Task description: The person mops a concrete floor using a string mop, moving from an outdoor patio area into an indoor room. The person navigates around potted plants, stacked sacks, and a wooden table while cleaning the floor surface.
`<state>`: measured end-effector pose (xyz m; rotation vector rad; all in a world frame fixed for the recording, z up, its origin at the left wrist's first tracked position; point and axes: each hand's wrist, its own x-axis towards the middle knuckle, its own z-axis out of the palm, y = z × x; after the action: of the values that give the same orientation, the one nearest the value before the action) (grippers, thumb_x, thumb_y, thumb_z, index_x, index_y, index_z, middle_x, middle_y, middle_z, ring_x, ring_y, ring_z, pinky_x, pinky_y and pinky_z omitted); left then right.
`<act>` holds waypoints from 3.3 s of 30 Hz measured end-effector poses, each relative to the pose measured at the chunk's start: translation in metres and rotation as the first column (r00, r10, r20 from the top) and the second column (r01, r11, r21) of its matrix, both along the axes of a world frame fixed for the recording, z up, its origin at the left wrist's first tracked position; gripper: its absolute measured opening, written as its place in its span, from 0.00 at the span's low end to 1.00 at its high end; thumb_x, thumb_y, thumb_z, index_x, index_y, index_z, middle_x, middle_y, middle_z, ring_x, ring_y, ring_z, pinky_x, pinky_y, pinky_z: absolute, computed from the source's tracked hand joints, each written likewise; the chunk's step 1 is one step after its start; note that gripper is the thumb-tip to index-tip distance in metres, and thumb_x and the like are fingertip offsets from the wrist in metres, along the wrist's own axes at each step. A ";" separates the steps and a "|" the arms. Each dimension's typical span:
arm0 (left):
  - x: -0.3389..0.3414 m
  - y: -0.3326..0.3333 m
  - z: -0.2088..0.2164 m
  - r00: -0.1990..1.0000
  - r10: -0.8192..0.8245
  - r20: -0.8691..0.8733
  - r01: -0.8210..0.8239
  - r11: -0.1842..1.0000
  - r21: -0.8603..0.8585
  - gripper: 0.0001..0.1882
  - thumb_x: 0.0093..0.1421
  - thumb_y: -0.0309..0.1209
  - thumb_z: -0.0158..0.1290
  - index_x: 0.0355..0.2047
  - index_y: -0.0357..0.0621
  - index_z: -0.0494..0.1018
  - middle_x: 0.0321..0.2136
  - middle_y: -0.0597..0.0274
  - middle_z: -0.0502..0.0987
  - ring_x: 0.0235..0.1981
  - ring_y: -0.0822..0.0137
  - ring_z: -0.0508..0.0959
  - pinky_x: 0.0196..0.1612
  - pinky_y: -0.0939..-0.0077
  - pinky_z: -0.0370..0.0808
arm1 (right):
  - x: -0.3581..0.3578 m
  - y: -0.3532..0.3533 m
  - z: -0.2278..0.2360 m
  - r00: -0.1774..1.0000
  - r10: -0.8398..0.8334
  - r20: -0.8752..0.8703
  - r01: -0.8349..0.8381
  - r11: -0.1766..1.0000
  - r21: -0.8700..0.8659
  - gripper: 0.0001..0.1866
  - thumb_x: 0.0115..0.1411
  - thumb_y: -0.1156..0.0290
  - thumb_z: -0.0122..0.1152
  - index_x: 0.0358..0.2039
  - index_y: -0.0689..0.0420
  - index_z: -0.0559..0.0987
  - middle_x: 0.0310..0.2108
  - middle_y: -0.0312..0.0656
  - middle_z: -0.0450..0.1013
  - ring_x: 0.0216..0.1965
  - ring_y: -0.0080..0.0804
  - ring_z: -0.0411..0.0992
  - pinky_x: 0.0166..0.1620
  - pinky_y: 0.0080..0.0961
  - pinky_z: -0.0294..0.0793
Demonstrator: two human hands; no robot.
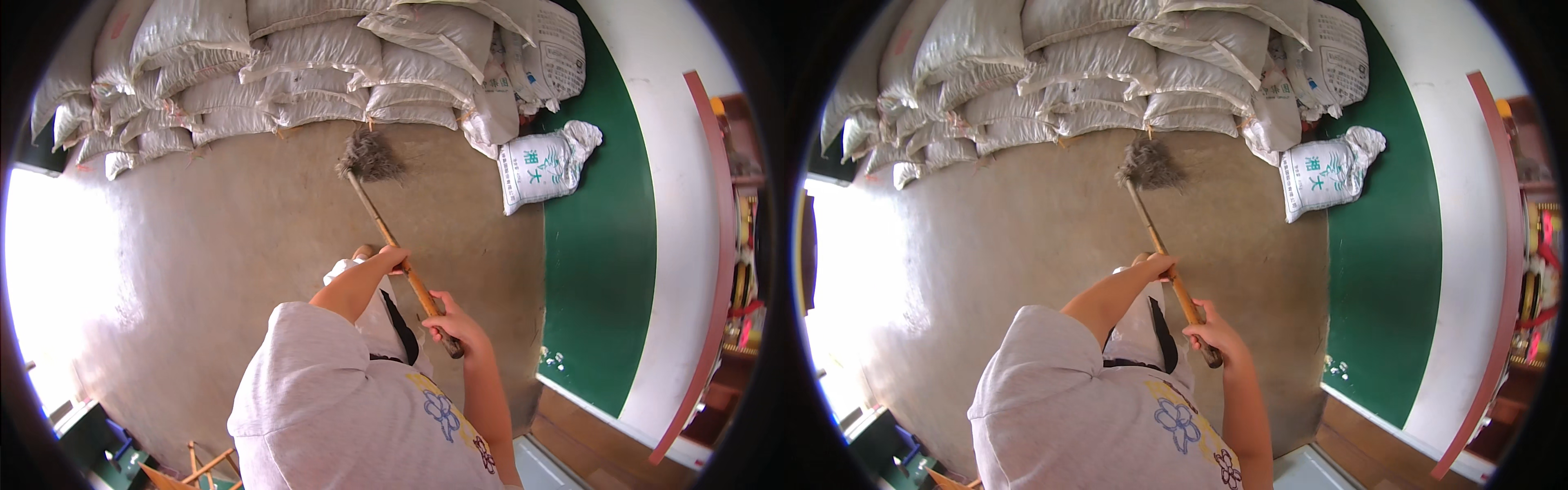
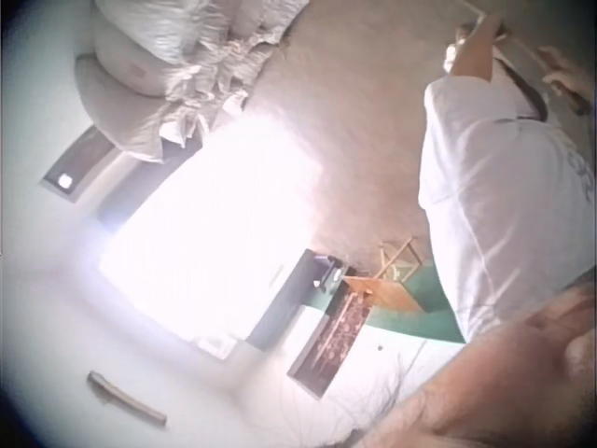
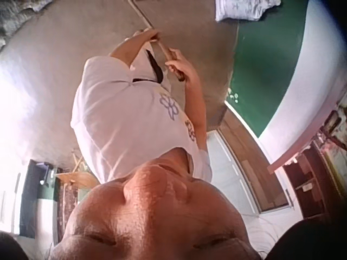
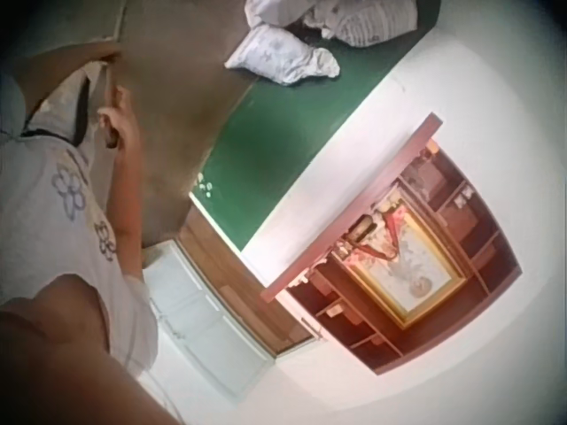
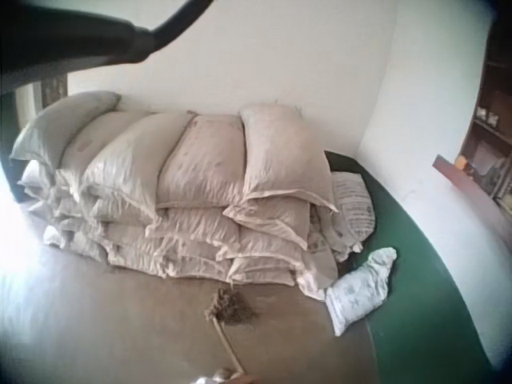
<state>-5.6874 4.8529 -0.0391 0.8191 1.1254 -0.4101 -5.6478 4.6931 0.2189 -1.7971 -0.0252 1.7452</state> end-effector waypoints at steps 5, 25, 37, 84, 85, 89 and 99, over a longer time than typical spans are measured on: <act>-0.066 -0.055 -0.014 0.996 0.005 -0.085 0.000 0.998 0.056 0.10 0.47 0.35 0.53 0.24 0.41 0.72 0.21 0.61 0.75 0.20 0.68 0.76 0.18 0.75 0.75 | -0.057 -0.063 -0.025 1.000 0.018 0.017 -0.019 0.998 0.057 0.36 0.49 0.81 0.56 0.58 0.52 0.54 0.18 0.36 0.63 0.16 0.22 0.62 0.21 0.22 0.65; -0.234 -0.131 0.020 0.993 -0.074 -0.094 0.067 0.995 -0.073 0.08 0.46 0.32 0.55 0.23 0.40 0.74 0.21 0.60 0.77 0.20 0.68 0.78 0.20 0.74 0.77 | -0.244 -0.128 0.011 0.996 -0.085 -0.011 0.083 0.993 -0.087 0.37 0.47 0.80 0.59 0.58 0.49 0.57 0.17 0.36 0.63 0.15 0.22 0.61 0.19 0.20 0.62; -0.484 0.130 0.011 0.969 0.228 -0.091 -0.220 0.971 0.091 0.09 0.47 0.36 0.53 0.21 0.42 0.72 0.20 0.62 0.75 0.18 0.70 0.75 0.18 0.75 0.74 | -0.442 0.161 0.001 0.960 0.266 -0.085 -0.271 0.961 -0.055 0.35 0.51 0.83 0.55 0.57 0.49 0.53 0.20 0.36 0.63 0.18 0.20 0.63 0.19 0.18 0.64; -0.700 -0.077 0.022 0.998 -0.008 -0.063 -0.003 0.985 -0.172 0.06 0.44 0.32 0.57 0.18 0.45 0.73 0.18 0.64 0.75 0.16 0.69 0.75 0.14 0.74 0.76 | -0.710 -0.037 0.042 0.999 0.029 0.015 -0.027 0.990 -0.136 0.41 0.49 0.83 0.57 0.63 0.51 0.52 0.18 0.36 0.64 0.16 0.22 0.62 0.20 0.22 0.64; -0.716 -0.061 0.020 0.998 -0.013 -0.059 0.004 0.988 -0.155 0.06 0.44 0.32 0.57 0.18 0.45 0.73 0.18 0.64 0.74 0.16 0.69 0.75 0.13 0.74 0.75 | -0.721 -0.024 0.041 0.999 0.051 0.000 -0.050 0.991 -0.122 0.41 0.49 0.83 0.57 0.63 0.51 0.52 0.18 0.36 0.64 0.16 0.22 0.62 0.20 0.21 0.64; -0.788 -0.005 -0.011 0.989 0.108 -0.099 -0.117 0.989 -0.093 0.09 0.47 0.35 0.54 0.18 0.44 0.73 0.17 0.62 0.74 0.15 0.69 0.74 0.13 0.76 0.74 | -0.770 0.030 0.024 0.988 0.123 -0.091 -0.129 0.990 -0.061 0.40 0.51 0.83 0.56 0.63 0.51 0.51 0.21 0.36 0.65 0.18 0.20 0.63 0.20 0.19 0.64; -0.985 0.069 -0.054 0.903 0.402 -0.151 -0.415 0.908 -0.064 0.11 0.51 0.37 0.52 0.24 0.42 0.70 0.20 0.61 0.73 0.19 0.66 0.75 0.19 0.70 0.76 | -0.879 0.097 -0.054 0.915 0.325 -0.240 -0.317 0.946 0.071 0.38 0.54 0.79 0.55 0.63 0.48 0.52 0.23 0.35 0.67 0.17 0.17 0.65 0.21 0.17 0.69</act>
<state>-6.6725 4.9218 -0.0935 0.4569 1.3576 -0.1648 -6.5264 4.7903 0.1645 -1.6063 -0.2560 2.1802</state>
